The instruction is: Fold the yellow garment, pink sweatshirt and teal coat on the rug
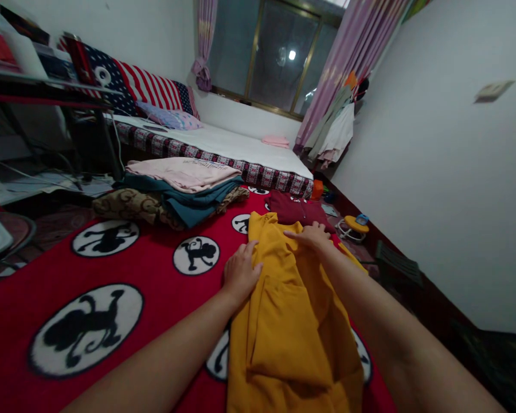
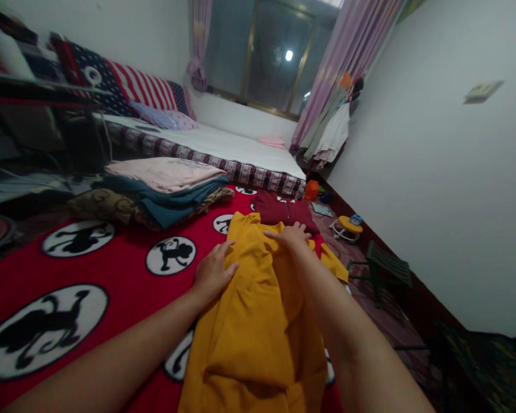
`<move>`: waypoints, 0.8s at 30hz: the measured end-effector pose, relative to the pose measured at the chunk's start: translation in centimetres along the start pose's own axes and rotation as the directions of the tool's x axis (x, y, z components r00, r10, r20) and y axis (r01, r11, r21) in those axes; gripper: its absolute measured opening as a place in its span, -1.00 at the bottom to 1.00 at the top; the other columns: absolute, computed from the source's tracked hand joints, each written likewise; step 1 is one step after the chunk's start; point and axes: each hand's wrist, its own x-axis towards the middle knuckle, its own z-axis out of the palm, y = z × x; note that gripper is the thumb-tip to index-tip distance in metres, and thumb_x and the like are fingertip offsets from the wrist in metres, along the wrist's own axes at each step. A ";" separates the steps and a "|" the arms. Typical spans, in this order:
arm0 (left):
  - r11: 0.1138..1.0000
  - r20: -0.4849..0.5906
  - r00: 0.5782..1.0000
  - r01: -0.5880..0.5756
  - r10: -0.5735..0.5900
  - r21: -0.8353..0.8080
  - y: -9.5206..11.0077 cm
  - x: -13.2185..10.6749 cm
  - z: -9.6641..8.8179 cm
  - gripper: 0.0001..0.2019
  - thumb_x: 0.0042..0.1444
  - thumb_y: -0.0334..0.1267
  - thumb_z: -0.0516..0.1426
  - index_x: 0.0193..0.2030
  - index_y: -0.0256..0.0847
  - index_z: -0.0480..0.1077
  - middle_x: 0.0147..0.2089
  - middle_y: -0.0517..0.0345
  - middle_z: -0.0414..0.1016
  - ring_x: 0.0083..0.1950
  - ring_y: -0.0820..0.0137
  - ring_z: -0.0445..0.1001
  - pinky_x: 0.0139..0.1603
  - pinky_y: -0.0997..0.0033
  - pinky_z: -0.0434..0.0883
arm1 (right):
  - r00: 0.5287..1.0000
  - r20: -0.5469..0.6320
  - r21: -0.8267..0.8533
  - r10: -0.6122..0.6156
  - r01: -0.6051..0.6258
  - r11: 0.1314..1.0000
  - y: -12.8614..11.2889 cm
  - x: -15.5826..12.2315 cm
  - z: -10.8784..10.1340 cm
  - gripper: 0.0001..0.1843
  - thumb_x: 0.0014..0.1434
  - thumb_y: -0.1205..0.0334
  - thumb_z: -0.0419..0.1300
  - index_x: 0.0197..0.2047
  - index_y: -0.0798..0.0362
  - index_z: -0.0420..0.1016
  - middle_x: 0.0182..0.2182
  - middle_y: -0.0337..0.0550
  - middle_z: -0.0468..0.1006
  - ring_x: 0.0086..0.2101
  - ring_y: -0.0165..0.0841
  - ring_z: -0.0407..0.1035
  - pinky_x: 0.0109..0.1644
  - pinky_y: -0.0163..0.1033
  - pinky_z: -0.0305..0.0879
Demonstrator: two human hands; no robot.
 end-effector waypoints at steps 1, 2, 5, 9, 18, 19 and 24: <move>1.000 0.003 1.000 -0.022 0.022 -0.011 0.0 0.0 0.1 -0.44 0.08 -0.33 0.21 0.25 -0.10 0.23 0.07 0.01 0.42 0.06 0.22 0.46 0.01 0.31 0.40 | 0.999 0.031 0.015 0.018 -0.018 1.000 -0.1 0.0 0.2 0.16 -0.13 -0.59 0.05 0.27 0.19 0.26 0.29 0.36 0.12 0.28 0.18 0.01 0.21 0.22 0.07; 0.999 0.006 0.999 -0.041 0.041 -0.017 0.0 -0.1 0.1 -0.43 0.08 -0.35 0.21 0.25 -0.09 0.23 0.10 0.02 0.40 0.06 0.23 0.46 -0.01 0.33 0.41 | 0.998 0.062 0.040 0.020 -0.022 0.999 -0.1 0.0 0.5 0.19 -0.13 -0.56 0.08 0.31 0.20 0.18 0.29 0.37 0.12 0.27 0.13 0.05 0.21 0.16 0.10; 0.998 0.021 0.998 -0.063 0.063 -0.025 0.0 0.0 0.3 -0.38 0.07 -0.38 0.21 0.30 -0.08 0.21 0.20 0.01 0.32 0.07 0.22 0.46 0.01 0.33 0.43 | 0.996 0.065 0.067 -0.055 0.050 0.996 0.1 -0.4 1.3 0.20 -0.10 -0.38 0.24 0.41 0.14 -0.07 0.22 0.34 0.24 0.19 0.06 0.22 0.17 0.03 0.18; 0.999 0.059 0.998 -0.035 0.036 -0.019 0.0 0.3 0.4 -0.35 0.08 -0.37 0.19 0.34 -0.01 0.19 0.22 0.00 0.33 0.08 0.18 0.47 0.06 0.27 0.43 | 0.984 -0.012 0.035 -0.176 0.176 0.984 -0.3 -1.6 2.3 0.05 -0.06 0.00 0.37 0.41 -0.02 -0.02 0.16 0.22 0.36 0.10 0.02 0.34 0.10 -0.02 0.24; 0.966 0.021 0.988 -0.142 0.150 -0.216 -0.8 0.6 0.8 -0.41 -0.01 -0.57 0.07 0.19 -0.14 0.40 0.16 0.06 0.46 0.13 0.25 0.45 0.20 0.28 0.37 | 0.900 -0.145 0.124 -0.411 0.429 0.895 -2.4 -5.2 2.5 -0.56 0.01 0.27 0.20 0.00 0.02 0.53 -0.15 -0.13 0.62 -0.12 -0.23 0.46 -0.09 -0.31 0.27; 0.957 -0.002 0.986 -0.164 0.168 -0.241 -0.9 0.5 0.7 -0.40 -0.03 -0.59 0.05 0.18 -0.14 0.41 0.15 0.08 0.47 0.13 0.27 0.45 0.21 0.29 0.37 | 0.891 -0.175 0.134 -0.418 0.442 0.887 -2.4 -5.5 2.2 -0.58 0.00 0.25 0.20 -0.01 0.01 0.54 -0.18 -0.16 0.63 -0.15 -0.23 0.47 -0.11 -0.31 0.27; 0.907 -0.165 0.948 -0.310 0.272 -0.285 -0.8 2.0 -1.8 -0.38 -0.03 -0.62 0.01 0.18 -0.18 0.41 0.16 0.09 0.46 0.17 0.34 0.42 0.26 0.38 0.30 | 0.800 -0.401 0.217 -0.447 0.557 0.802 -3.6 -5.5 -0.9 -0.65 0.02 0.18 0.21 -0.09 0.02 0.55 -0.30 -0.19 0.60 -0.25 -0.26 0.47 -0.17 -0.32 0.27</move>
